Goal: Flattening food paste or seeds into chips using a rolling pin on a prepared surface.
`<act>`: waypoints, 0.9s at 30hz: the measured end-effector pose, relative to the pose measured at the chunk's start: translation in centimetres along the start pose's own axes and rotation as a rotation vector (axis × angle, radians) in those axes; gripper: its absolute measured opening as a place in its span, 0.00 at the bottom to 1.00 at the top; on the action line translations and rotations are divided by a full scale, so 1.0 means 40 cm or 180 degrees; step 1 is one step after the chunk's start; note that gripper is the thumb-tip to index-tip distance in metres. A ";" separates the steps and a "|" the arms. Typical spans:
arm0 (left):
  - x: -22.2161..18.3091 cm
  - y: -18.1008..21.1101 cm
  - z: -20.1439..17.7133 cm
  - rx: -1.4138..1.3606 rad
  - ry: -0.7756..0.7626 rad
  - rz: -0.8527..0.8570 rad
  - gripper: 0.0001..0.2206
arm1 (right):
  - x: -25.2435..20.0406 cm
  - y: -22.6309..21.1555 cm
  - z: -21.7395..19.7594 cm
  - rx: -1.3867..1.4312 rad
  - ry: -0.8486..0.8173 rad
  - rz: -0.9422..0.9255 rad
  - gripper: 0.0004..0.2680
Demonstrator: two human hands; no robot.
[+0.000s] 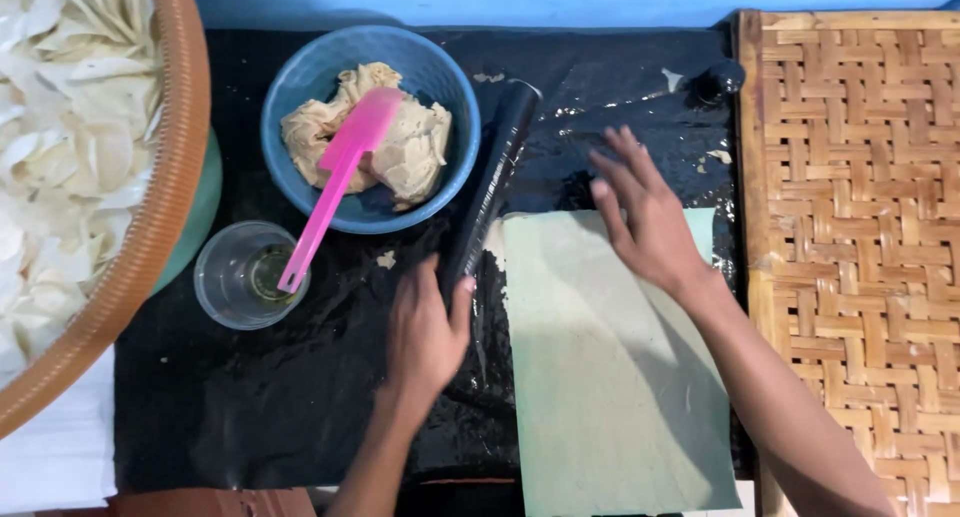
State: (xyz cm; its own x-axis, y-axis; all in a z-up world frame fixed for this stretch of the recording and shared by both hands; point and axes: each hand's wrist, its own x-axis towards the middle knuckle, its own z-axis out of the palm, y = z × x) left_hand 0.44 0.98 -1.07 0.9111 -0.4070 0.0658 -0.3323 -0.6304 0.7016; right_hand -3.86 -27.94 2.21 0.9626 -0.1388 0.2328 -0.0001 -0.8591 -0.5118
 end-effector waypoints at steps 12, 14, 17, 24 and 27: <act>-0.185 0.099 0.032 0.0145 -0.0475 0.0342 0.24 | -0.129 -0.086 0.078 -0.0544 -0.0102 -0.0479 0.20; -0.182 0.086 0.036 0.0201 -0.0472 0.0261 0.25 | -0.097 -0.108 0.082 -0.0472 -0.0254 -0.0490 0.20; -0.178 0.086 0.024 0.0348 -0.0369 0.0156 0.24 | -0.048 -0.128 0.118 -0.0383 -0.0488 -0.0561 0.21; -0.125 0.064 0.007 0.0386 -0.0248 -0.0098 0.30 | 0.087 -0.175 0.222 -0.0456 -0.0577 -0.0995 0.21; -0.109 0.019 -0.007 -0.0309 -0.0098 0.0025 0.27 | 0.100 -0.167 0.187 0.0123 -0.0358 -0.0991 0.19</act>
State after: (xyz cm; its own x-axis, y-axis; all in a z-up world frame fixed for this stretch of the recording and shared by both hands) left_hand -3.72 2.44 -0.64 0.9001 -0.4328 0.0507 -0.3127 -0.5606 0.7667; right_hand 2.01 -19.08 0.37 0.9387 0.1844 0.2914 0.3069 -0.8322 -0.4619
